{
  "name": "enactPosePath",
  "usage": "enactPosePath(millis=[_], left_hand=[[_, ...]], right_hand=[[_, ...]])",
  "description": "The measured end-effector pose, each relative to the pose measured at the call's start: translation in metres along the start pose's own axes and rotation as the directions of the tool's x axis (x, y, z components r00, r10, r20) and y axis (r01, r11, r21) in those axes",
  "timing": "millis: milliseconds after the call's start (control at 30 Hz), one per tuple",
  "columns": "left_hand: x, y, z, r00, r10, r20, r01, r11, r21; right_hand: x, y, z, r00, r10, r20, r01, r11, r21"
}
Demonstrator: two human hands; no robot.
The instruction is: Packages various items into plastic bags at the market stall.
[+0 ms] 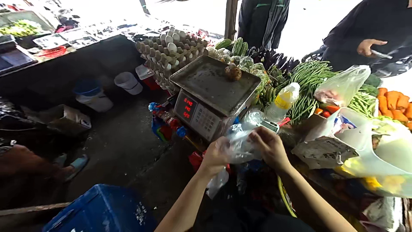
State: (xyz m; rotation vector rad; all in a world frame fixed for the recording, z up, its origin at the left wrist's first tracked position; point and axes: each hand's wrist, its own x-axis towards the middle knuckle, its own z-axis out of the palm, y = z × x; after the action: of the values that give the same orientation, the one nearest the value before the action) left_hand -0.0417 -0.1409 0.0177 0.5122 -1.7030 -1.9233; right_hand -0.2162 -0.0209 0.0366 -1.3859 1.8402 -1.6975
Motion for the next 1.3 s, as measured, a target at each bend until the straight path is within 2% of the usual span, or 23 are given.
enactPosePath(millis=[33, 100, 167, 267, 333, 400, 433, 500, 533, 567, 633, 700, 733, 800, 867, 900, 967, 1033, 1067, 1133, 1200, 1267, 1300], left_hand=[[0.000, 0.005, 0.002, 1.000, 0.012, -0.024, -0.012, 1.000, 0.009], [-0.002, 0.017, 0.004, 0.999, 0.030, -0.036, -0.030, 0.999, -0.012], [-0.010, 0.032, 0.003, 1.000, -0.003, 0.026, 0.003, 1.000, -0.003], [-0.008, 0.030, 0.011, 0.985, -0.030, 0.169, 0.018, 0.997, 0.069], [-0.002, 0.020, 0.016, 0.992, -0.075, 0.105, 0.047, 0.968, 0.245], [0.002, 0.009, 0.018, 0.998, -0.057, -0.037, 0.068, 0.882, 0.467], [0.004, 0.003, 0.015, 0.997, -0.033, -0.067, 0.063, 0.851, 0.522], [0.008, -0.013, 0.007, 0.993, 0.059, -0.102, -0.001, 0.870, 0.494], [0.009, -0.017, 0.005, 0.990, 0.070, -0.122, -0.013, 0.910, 0.415], [0.009, -0.013, 0.007, 0.991, 0.016, -0.132, 0.024, 0.954, 0.300], [0.005, 0.007, 0.013, 0.974, -0.215, -0.066, 0.214, 0.976, -0.030], [0.003, 0.016, 0.018, 0.940, -0.314, 0.133, 0.339, 0.906, -0.254], [0.002, 0.016, 0.020, 0.931, -0.305, 0.202, 0.349, 0.906, -0.239], [0.002, 0.011, 0.027, 0.946, -0.213, 0.243, 0.238, 0.968, -0.075], [0.003, 0.003, 0.034, 0.985, -0.058, 0.160, 0.057, 0.998, 0.013], [0.003, 0.004, 0.034, 0.996, -0.044, 0.075, 0.044, 0.999, 0.009], [0.002, 0.019, 0.024, 0.983, -0.149, -0.106, 0.145, 0.989, -0.042], [0.001, 0.032, 0.013, 0.964, -0.188, -0.186, 0.195, 0.980, 0.020], [0.003, 0.030, 0.011, 0.970, -0.158, -0.183, 0.166, 0.986, 0.026], [0.002, 0.018, 0.009, 0.993, -0.094, -0.076, 0.098, 0.993, 0.061], [-0.001, -0.002, 0.016, 0.999, -0.023, 0.049, 0.016, 0.990, 0.137], [0.000, -0.025, 0.027, 0.987, 0.056, 0.153, -0.063, 0.997, 0.038], [0.000, -0.025, 0.035, 0.983, 0.039, 0.179, -0.034, 0.999, -0.035]], right_hand=[[0.001, -0.002, -0.001, 0.998, 0.048, -0.038, -0.046, 0.997, 0.058], [0.002, -0.002, -0.003, 0.993, 0.059, -0.105, -0.053, 0.997, 0.057], [0.001, 0.000, -0.002, 0.989, -0.007, -0.151, 0.001, 0.999, -0.042], [-0.003, 0.001, 0.002, 0.983, -0.084, -0.164, 0.058, 0.985, -0.161], [-0.005, 0.000, 0.002, 0.982, -0.079, -0.172, 0.053, 0.987, -0.153], [-0.007, -0.008, 0.001, 0.983, 0.084, -0.166, -0.076, 0.996, 0.057], [-0.007, -0.014, -0.002, 0.963, 0.242, -0.122, -0.202, 0.941, 0.272], [-0.009, -0.026, -0.009, 0.862, 0.498, 0.095, -0.430, 0.618, 0.658], [-0.014, -0.033, -0.010, 0.815, 0.537, 0.219, -0.509, 0.480, 0.714], [-0.021, -0.041, -0.009, 0.774, 0.536, 0.336, -0.590, 0.421, 0.689], [-0.039, -0.047, 0.000, 0.661, 0.453, 0.598, -0.750, 0.399, 0.527], [-0.052, -0.037, 0.010, 0.521, 0.281, 0.806, -0.819, 0.432, 0.378], [-0.051, -0.031, 0.011, 0.486, 0.160, 0.859, -0.804, 0.469, 0.367], [-0.039, -0.030, 0.006, 0.478, -0.032, 0.878, -0.723, 0.553, 0.414], [-0.029, -0.043, 0.002, 0.552, 0.022, 0.833, -0.680, 0.591, 0.435], [-0.024, -0.049, 0.002, 0.593, 0.111, 0.798, -0.690, 0.580, 0.432], [-0.015, -0.053, 0.002, 0.620, 0.307, 0.722, -0.737, 0.542, 0.403], [-0.019, -0.040, 0.000, 0.566, 0.504, 0.652, -0.806, 0.504, 0.311], [-0.023, -0.025, 0.000, 0.522, 0.519, 0.677, -0.824, 0.513, 0.242], [-0.034, 0.010, 0.004, 0.456, 0.370, 0.809, -0.795, 0.579, 0.183], [-0.034, 0.015, 0.008, 0.415, 0.206, 0.886, -0.693, 0.702, 0.162], [-0.026, -0.007, 0.013, 0.417, 0.133, 0.899, -0.458, 0.886, 0.081], [-0.018, -0.023, 0.014, 0.394, 0.136, 0.909, -0.345, 0.939, 0.009]])
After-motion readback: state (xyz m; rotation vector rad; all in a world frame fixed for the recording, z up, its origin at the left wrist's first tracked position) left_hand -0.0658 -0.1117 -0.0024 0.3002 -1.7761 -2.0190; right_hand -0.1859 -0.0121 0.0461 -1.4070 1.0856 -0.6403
